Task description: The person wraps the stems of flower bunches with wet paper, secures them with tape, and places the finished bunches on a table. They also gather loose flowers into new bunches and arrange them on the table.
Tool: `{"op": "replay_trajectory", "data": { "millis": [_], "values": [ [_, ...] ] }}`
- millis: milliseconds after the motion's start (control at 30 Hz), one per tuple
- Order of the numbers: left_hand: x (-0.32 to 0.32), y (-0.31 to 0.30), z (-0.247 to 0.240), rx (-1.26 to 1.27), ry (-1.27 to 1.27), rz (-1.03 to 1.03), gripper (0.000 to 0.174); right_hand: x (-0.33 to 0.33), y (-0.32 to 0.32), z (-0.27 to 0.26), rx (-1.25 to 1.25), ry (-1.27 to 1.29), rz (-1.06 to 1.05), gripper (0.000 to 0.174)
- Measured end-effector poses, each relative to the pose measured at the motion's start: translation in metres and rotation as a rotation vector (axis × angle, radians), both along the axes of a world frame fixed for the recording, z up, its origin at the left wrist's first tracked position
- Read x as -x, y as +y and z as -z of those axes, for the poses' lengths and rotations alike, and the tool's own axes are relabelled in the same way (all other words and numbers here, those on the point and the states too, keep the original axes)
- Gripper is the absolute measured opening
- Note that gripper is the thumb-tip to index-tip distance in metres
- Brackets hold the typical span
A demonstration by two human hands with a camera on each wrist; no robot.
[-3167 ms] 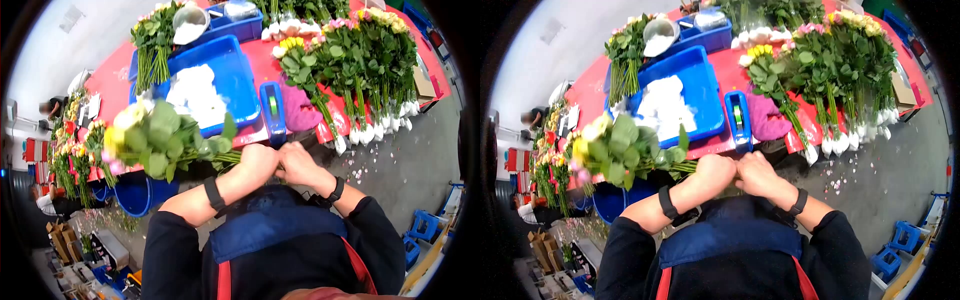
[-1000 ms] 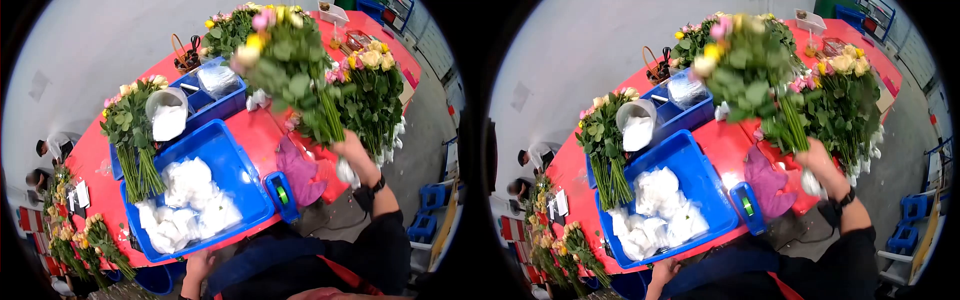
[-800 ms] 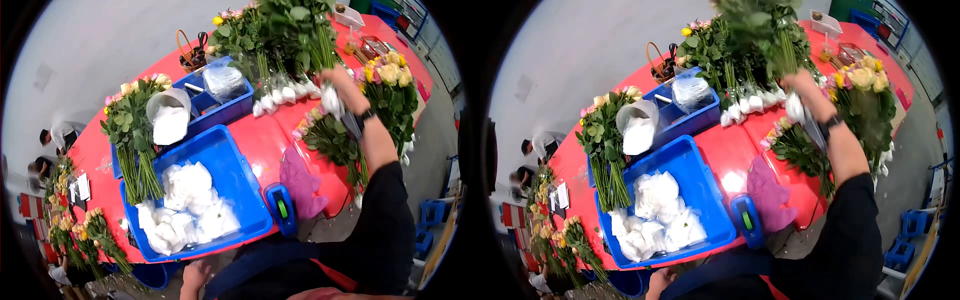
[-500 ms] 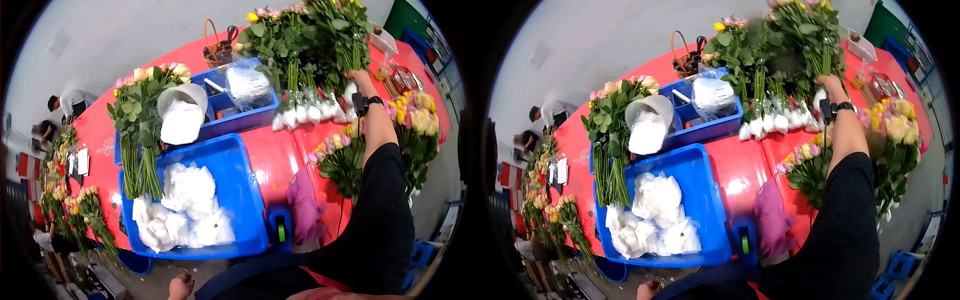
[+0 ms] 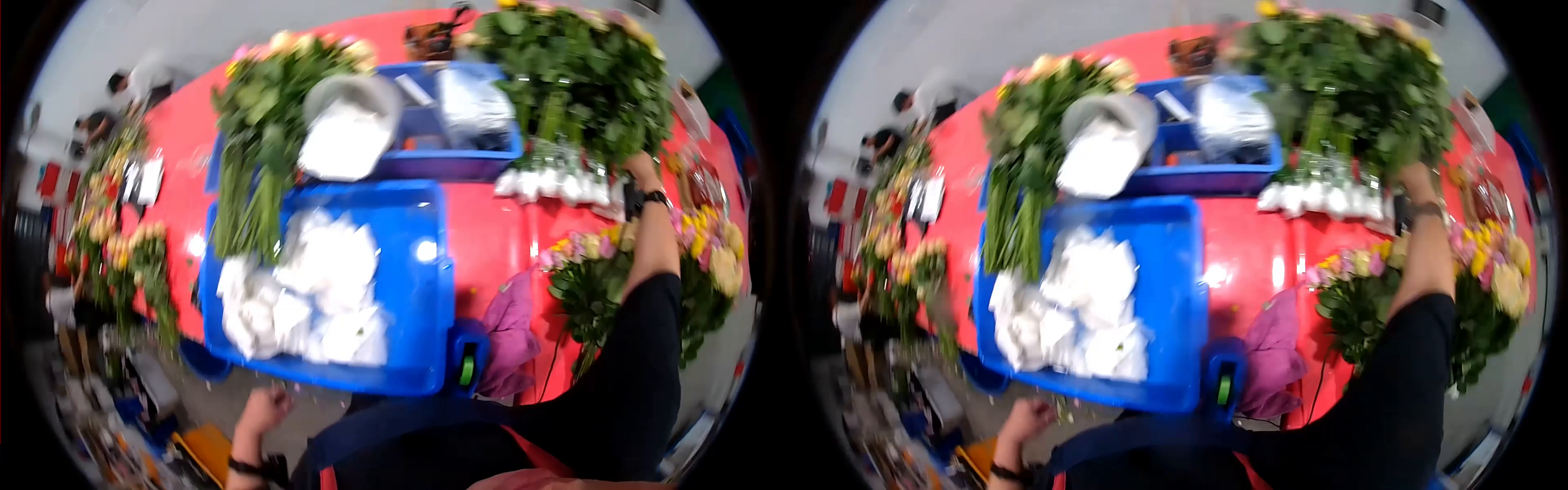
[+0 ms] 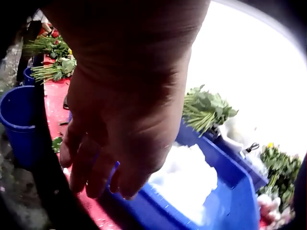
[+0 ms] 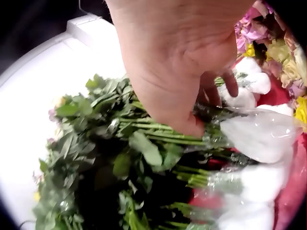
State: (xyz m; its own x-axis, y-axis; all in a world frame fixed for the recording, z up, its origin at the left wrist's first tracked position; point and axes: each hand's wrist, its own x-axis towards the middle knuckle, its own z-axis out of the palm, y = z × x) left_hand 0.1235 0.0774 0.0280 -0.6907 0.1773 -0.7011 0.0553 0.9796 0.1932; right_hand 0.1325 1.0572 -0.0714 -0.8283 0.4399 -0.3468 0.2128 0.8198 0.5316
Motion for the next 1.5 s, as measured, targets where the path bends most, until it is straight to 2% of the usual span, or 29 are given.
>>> {"op": "replay_trajectory", "data": {
  "millis": [33,67,100,133,167,200,233,300,333,400,433,467,567,633,667,700,767,800,867,933,967,1033,1067,1133,1233,1333,1367,1400,1500],
  "values": [
    [0.012,0.016,-0.017,-0.167,-0.053,-0.15,0.018,0.008,-0.003,0.002,0.112,0.271,0.19,0.034],
    [0.027,0.023,-0.024,-0.288,-0.049,-0.167,0.017,0.022,-0.035,-0.016,0.239,0.585,0.332,0.039],
    [0.045,0.034,-0.034,-0.386,-0.086,-0.249,0.019,0.032,-0.071,-0.034,0.097,0.696,0.416,0.044],
    [0.061,0.037,-0.033,-0.36,0.04,-0.218,0.02,0.049,-0.146,-0.079,-0.031,0.814,0.506,0.05],
    [0.08,0.053,-0.042,-0.392,0.146,-0.223,0.022,0.054,-0.156,-0.084,0.003,0.847,0.332,0.054],
    [0.104,0.06,-0.041,-0.401,0.284,-0.133,0.022,0.06,-0.165,-0.088,0.032,0.865,0.158,0.059],
    [0.132,0.073,-0.04,-0.287,0.457,0.023,0.02,0.065,-0.199,-0.105,0.127,0.874,0.066,0.056],
    [0.184,0.102,-0.025,-0.656,0.749,0.118,0.021,0.063,-0.283,-0.143,0.258,0.864,-0.14,0.052],
    [0.211,0.116,-0.012,-0.734,0.71,0.016,0.024,0.056,-0.324,-0.16,0.307,0.834,-0.224,0.051],
    [0.246,0.151,-0.014,-0.464,0.978,0.132,0.052,0.035,-0.395,-0.185,0.4,0.783,-0.376,0.053],
    [0.258,0.17,-0.018,-0.199,0.913,0.09,0.069,0.021,-0.431,-0.197,0.476,0.754,-0.401,0.054],
    [0.272,0.181,-0.012,-0.07,0.895,0.091,0.076,0.006,-0.464,-0.208,0.549,0.727,-0.419,0.056],
    [0.301,0.189,0.002,-0.034,0.795,0.105,0.076,-0.038,-0.54,-0.23,0.55,0.57,-0.359,0.057],
    [0.299,0.186,-0.012,-0.128,0.707,0.077,0.075,-0.064,-0.575,-0.227,0.593,0.514,-0.304,0.056],
    [0.295,0.173,-0.025,-0.237,0.621,0.071,0.074,-0.077,-0.59,-0.222,0.608,0.486,-0.267,0.055],
    [0.299,0.162,-0.015,-0.353,0.662,0.043,0.07,-0.09,-0.604,-0.216,0.66,0.457,-0.216,0.054],
    [0.294,0.122,-0.018,-0.828,0.746,-0.063,0.058,-0.122,-0.636,-0.199,0.725,0.446,-0.129,0.052],
    [0.291,0.089,-0.024,-0.895,0.767,-0.074,0.048,-0.139,-0.654,-0.184,0.742,0.472,-0.091,0.051],
    [0.292,-0.002,-0.022,-0.948,0.892,-0.074,0.036,-0.171,-0.687,-0.158,0.967,0.447,0.098,0.048],
    [0.315,-0.113,0.018,-0.918,1.117,-0.247,0.022,-0.202,-0.717,-0.115,1.211,0.467,0.476,0.045],
    [0.314,-0.173,0.028,-0.687,1.097,-0.406,0.02,-0.197,-0.736,-0.101,1.267,0.441,0.588,0.045],
    [0.321,-0.292,0.077,-0.3,1.12,-0.556,0.023,-0.164,-0.776,-0.085,1.273,0.321,0.654,0.044],
    [0.325,-0.348,0.115,-0.101,1.048,-0.638,0.026,-0.151,-0.794,-0.082,1.272,0.271,0.641,0.043],
    [0.302,-0.391,0.125,0.343,1.04,-0.756,0.027,-0.13,-0.826,-0.087,1.267,0.191,0.591,0.043],
    [0.295,-0.433,0.158,0.416,0.847,-0.827,0.031,-0.11,-0.868,-0.109,1.24,0.133,0.403,0.041],
    [0.313,-0.45,0.144,0.196,0.514,-0.785,0.038,-0.053,-0.917,-0.141,1.093,0.18,-0.044,0.036],
    [0.321,-0.453,0.15,0.091,0.536,-0.862,0.041,-0.034,-0.934,-0.148,1.072,0.187,-0.112,0.034],
    [0.32,-0.454,0.141,-0.233,0.64,-0.796,0.037,-0.015,-0.947,-0.152,1.052,0.196,-0.18,0.032],
    [0.324,-0.437,0.141,-0.809,0.441,-1.044,0.028,0.04,-0.982,-0.139,1.114,0.211,-0.344,0.029]
  ]
}}
